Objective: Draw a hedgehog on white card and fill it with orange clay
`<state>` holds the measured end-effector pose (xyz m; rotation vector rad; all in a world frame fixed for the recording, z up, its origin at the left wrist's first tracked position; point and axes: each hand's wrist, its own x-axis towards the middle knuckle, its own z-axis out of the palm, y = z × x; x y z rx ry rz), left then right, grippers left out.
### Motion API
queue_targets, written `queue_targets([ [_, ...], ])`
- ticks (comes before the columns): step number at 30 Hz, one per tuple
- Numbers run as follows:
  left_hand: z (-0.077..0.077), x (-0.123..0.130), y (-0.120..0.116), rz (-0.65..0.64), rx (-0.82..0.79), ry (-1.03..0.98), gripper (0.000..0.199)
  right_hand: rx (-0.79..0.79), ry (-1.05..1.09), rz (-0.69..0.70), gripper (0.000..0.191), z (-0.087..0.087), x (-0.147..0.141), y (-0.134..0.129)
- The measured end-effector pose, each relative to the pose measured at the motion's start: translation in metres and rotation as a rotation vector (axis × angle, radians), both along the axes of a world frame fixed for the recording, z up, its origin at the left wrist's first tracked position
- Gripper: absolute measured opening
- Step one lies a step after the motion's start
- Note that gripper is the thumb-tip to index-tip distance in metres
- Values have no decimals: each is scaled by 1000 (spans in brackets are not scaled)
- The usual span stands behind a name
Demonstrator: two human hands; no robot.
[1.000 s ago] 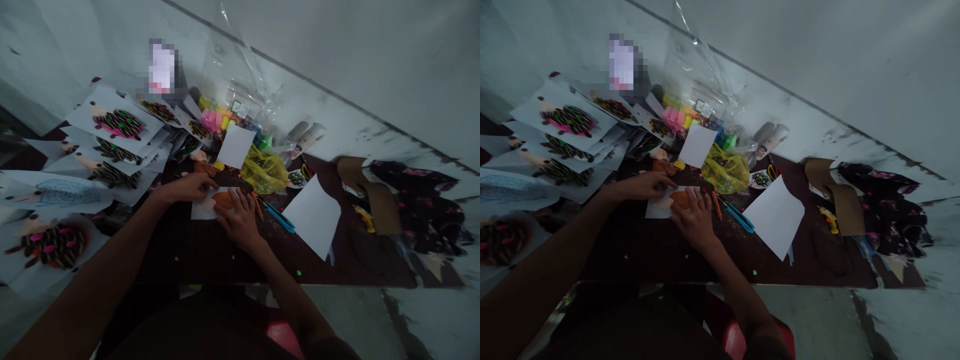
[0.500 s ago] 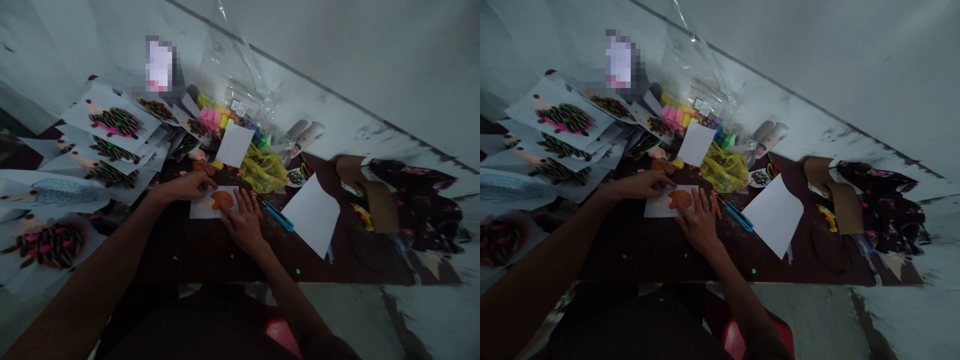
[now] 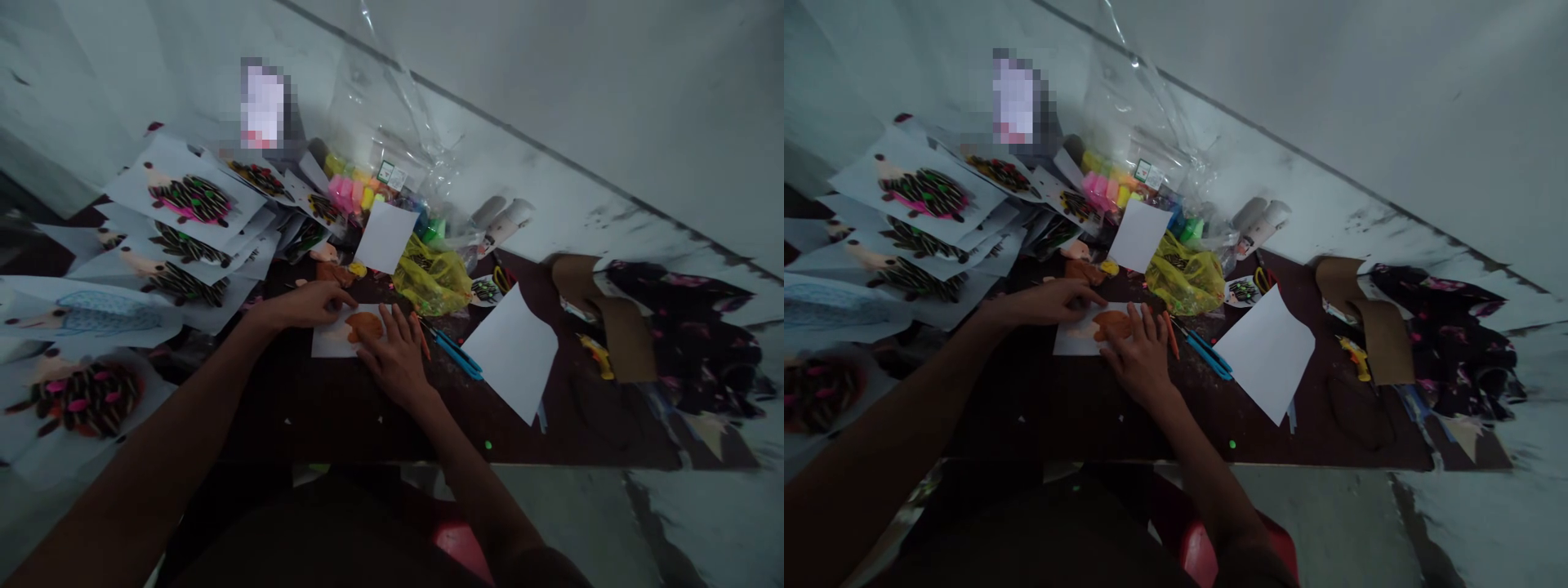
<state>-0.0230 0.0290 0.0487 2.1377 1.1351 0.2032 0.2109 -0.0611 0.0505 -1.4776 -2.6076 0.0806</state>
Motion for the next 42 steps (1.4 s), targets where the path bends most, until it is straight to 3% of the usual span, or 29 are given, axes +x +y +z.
queue_targets([
  [10,-5,-1,1,14,13,-12,53,9,7,95,35,2,14,-6],
  [18,-3,-1,0,10,18,-7,54,10,8,82,34,4,13,-5],
  [27,-6,-1,1,13,16,-39,53,-19,-3,190,32,8,10,0],
  [42,0,0,-1,-1,0,-9,56,-113,126,98,30,12,8,2],
])
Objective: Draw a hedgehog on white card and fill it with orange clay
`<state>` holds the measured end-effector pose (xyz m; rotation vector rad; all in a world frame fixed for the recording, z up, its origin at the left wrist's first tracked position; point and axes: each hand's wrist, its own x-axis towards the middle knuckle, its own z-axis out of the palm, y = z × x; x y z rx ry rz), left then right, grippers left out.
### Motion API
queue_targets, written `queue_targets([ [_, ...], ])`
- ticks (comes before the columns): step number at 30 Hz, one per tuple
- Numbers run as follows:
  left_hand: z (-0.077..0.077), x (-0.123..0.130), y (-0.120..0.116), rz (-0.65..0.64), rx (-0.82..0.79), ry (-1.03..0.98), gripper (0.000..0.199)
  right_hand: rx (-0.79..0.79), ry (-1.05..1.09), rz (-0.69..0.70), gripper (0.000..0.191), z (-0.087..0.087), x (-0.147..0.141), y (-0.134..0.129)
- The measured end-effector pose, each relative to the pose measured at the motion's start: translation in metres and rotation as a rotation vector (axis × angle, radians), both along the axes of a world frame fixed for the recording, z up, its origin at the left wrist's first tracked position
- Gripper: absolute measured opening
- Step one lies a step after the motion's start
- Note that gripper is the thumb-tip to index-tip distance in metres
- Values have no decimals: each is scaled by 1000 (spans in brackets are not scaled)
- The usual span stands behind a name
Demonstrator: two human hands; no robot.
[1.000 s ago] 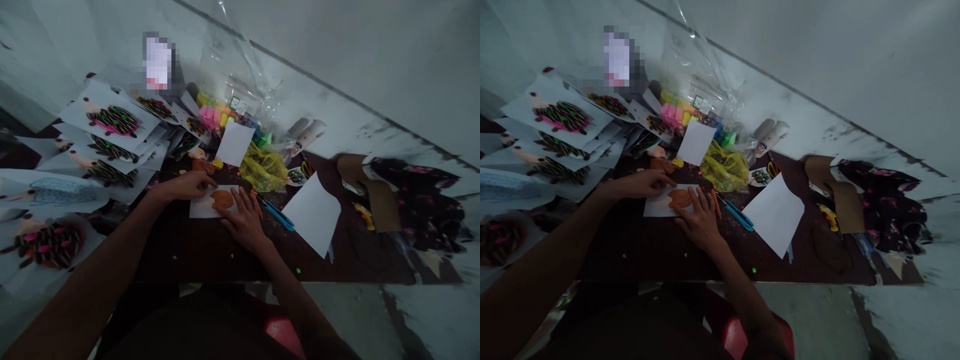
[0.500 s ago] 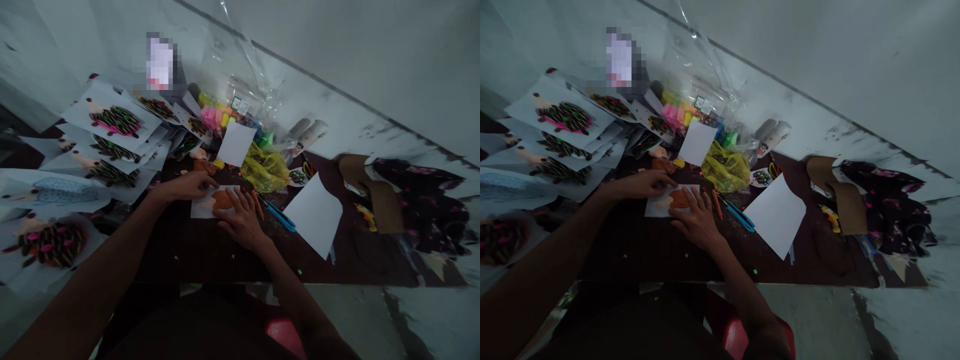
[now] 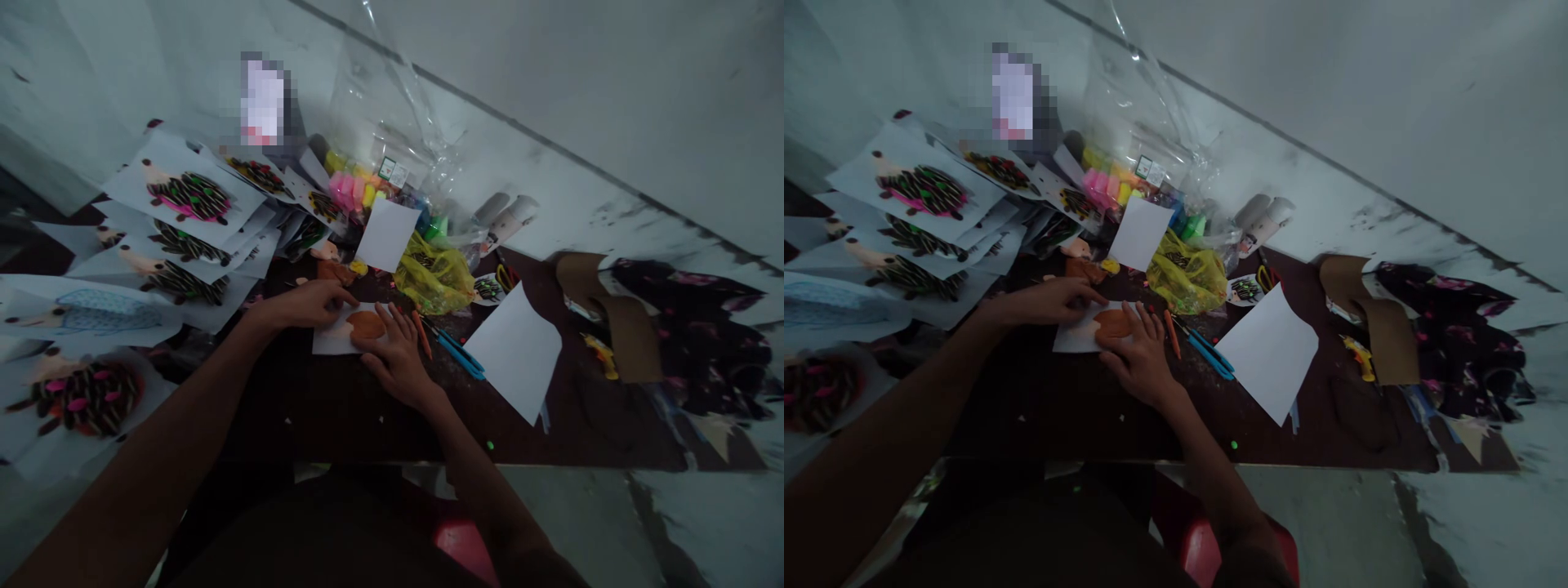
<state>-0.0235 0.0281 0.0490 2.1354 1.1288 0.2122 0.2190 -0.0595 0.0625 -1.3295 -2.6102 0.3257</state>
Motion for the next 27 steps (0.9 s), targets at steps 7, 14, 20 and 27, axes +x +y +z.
queue_targets([
  [7,10,-5,-1,-49,-79,44,64,112,4,37,30,-1,9,11],
  [14,21,3,-18,10,-79,142,76,181,-90,220,41,0,17,22],
  [20,10,1,-48,117,24,16,64,206,-115,348,41,0,19,29],
  [27,-13,-3,-62,142,157,-80,61,229,-159,447,41,1,15,41],
])
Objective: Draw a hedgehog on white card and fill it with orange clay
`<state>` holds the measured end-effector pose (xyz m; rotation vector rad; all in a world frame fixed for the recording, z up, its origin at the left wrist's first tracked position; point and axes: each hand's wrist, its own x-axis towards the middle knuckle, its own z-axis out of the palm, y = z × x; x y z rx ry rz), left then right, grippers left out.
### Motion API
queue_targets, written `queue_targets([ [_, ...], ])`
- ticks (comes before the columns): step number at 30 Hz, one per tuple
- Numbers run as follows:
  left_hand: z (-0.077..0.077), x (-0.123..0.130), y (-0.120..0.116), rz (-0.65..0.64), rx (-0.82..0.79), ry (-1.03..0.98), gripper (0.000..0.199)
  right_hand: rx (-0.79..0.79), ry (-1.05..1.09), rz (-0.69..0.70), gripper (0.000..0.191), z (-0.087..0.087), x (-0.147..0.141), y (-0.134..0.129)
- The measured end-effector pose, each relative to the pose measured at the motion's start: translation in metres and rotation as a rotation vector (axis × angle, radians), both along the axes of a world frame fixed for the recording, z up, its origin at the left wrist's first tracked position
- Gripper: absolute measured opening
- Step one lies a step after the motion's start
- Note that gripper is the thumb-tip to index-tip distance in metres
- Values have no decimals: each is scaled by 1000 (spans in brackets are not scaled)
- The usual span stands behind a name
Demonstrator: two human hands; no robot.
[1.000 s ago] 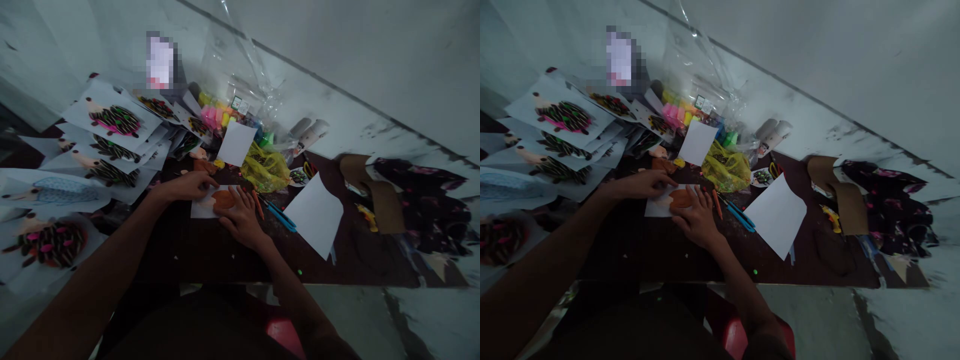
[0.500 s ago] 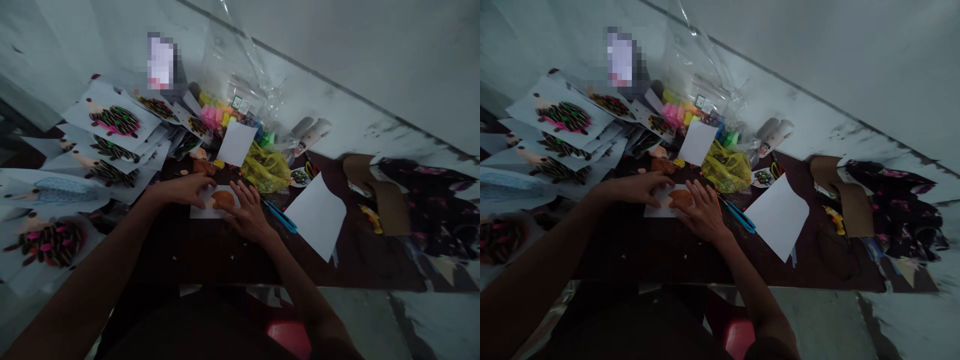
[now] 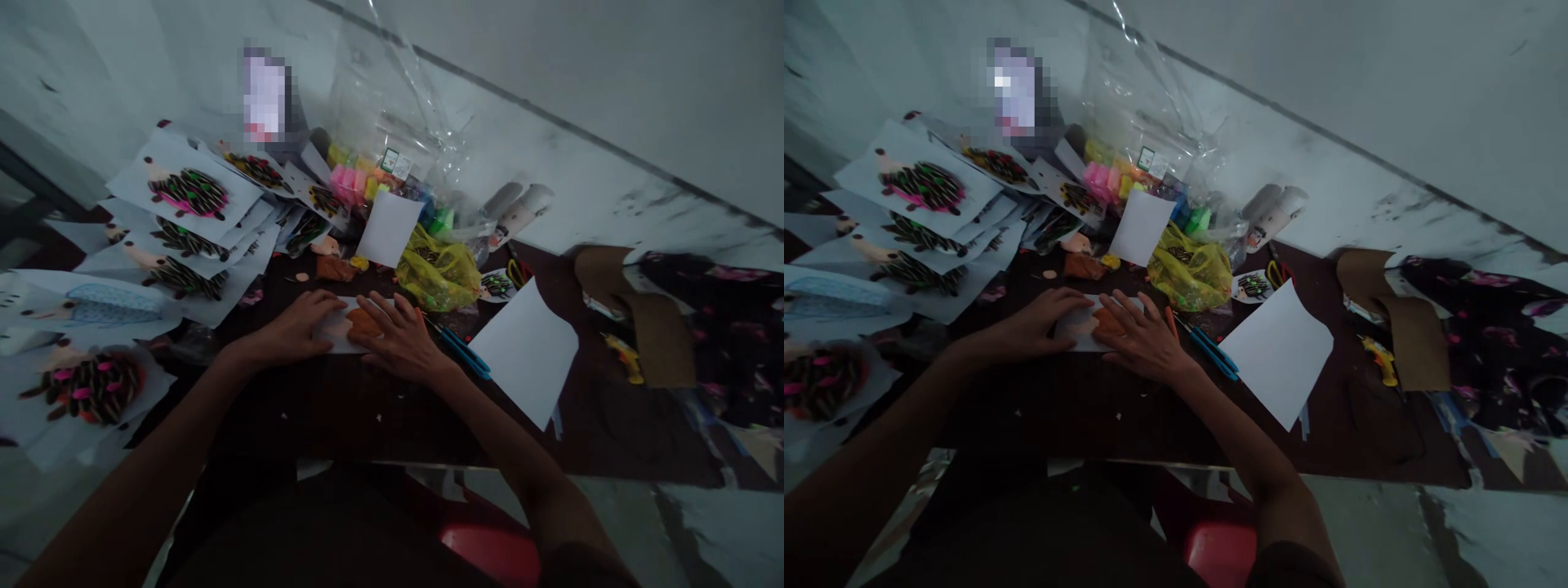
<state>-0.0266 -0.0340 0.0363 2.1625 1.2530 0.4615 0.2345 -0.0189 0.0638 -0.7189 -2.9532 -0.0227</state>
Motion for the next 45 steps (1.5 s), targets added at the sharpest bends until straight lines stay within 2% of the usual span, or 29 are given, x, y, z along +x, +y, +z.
queue_targets([
  [8,-4,-1,-3,12,11,-48,59,38,-13,33,41,-2,2,5],
  [22,-3,0,-4,4,13,-46,53,-1,-22,89,44,4,7,12],
  [33,2,1,-5,2,-7,-36,57,-53,-29,25,42,4,7,12],
  [45,-1,0,-6,0,1,-46,56,-16,2,12,41,-2,6,16],
])
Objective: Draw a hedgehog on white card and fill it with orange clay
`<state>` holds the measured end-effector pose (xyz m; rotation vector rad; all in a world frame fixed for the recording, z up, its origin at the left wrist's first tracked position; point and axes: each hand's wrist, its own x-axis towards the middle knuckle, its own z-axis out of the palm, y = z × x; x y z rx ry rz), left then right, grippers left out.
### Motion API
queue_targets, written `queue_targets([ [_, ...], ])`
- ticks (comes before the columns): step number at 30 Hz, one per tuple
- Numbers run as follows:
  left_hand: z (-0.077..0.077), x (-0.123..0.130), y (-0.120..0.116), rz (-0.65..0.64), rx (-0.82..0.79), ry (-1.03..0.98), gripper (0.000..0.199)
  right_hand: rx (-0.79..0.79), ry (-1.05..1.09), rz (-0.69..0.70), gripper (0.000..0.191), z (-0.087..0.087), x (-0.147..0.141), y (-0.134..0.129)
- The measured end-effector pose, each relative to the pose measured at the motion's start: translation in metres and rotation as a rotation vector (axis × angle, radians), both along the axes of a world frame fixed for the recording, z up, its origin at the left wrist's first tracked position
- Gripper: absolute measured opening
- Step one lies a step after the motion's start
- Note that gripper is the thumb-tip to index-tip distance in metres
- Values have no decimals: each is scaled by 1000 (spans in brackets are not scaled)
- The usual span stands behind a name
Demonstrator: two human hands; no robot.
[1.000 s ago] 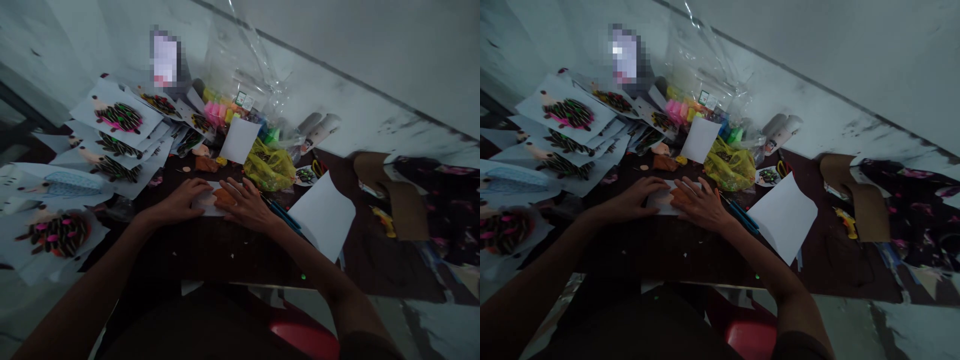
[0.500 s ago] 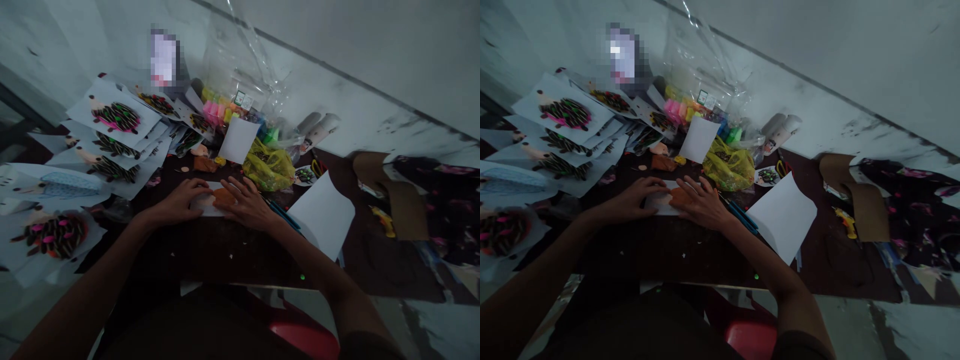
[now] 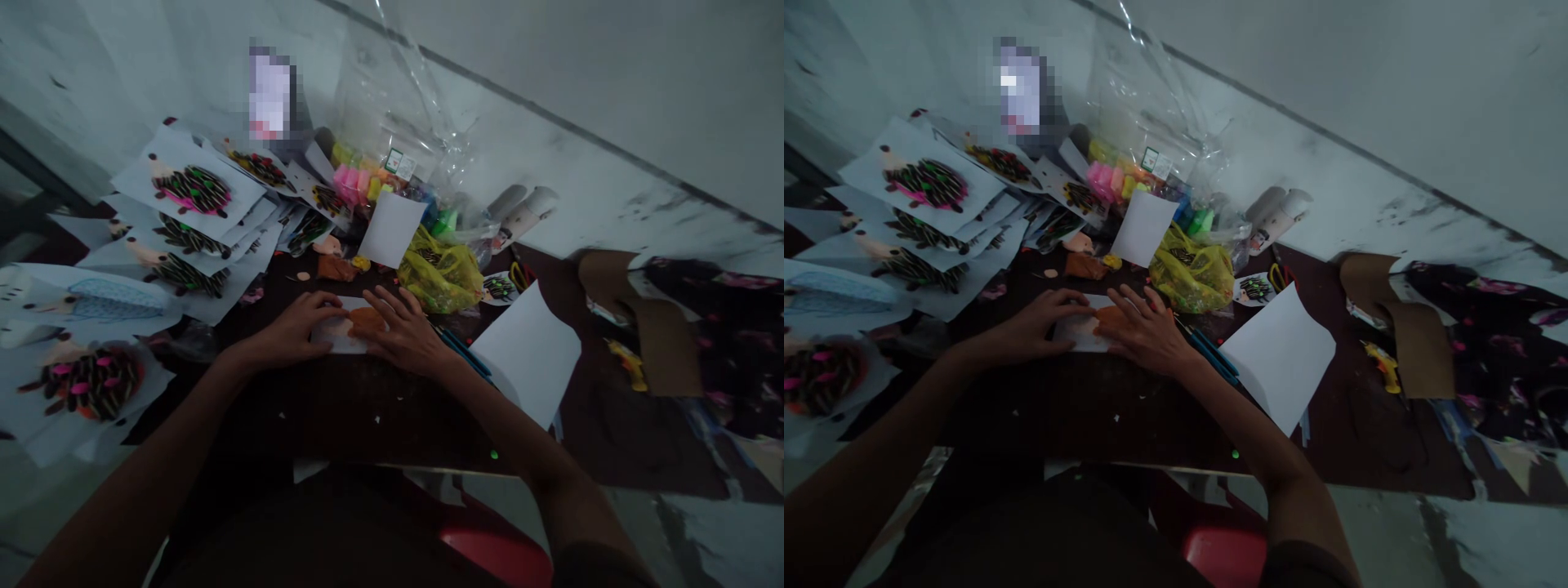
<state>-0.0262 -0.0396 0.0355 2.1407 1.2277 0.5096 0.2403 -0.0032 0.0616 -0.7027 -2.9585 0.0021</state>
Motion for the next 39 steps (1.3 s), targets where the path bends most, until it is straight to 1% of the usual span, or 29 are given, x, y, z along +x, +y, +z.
queue_targets([
  [7,-1,0,0,9,1,-11,56,-25,4,-35,38,-1,-3,0],
  [13,-2,-1,0,3,-2,-12,56,-63,40,-96,37,5,0,-3],
  [19,-4,-1,0,7,9,-22,58,-68,11,-61,38,8,-1,-5],
  [25,-3,0,-1,16,8,-13,59,-66,-9,-105,34,5,-6,-6],
  [31,0,0,-1,11,-11,-10,58,-89,-3,-123,35,6,-6,-8],
  [39,-4,-1,0,6,13,-18,56,-83,5,-148,39,6,-7,-9],
])
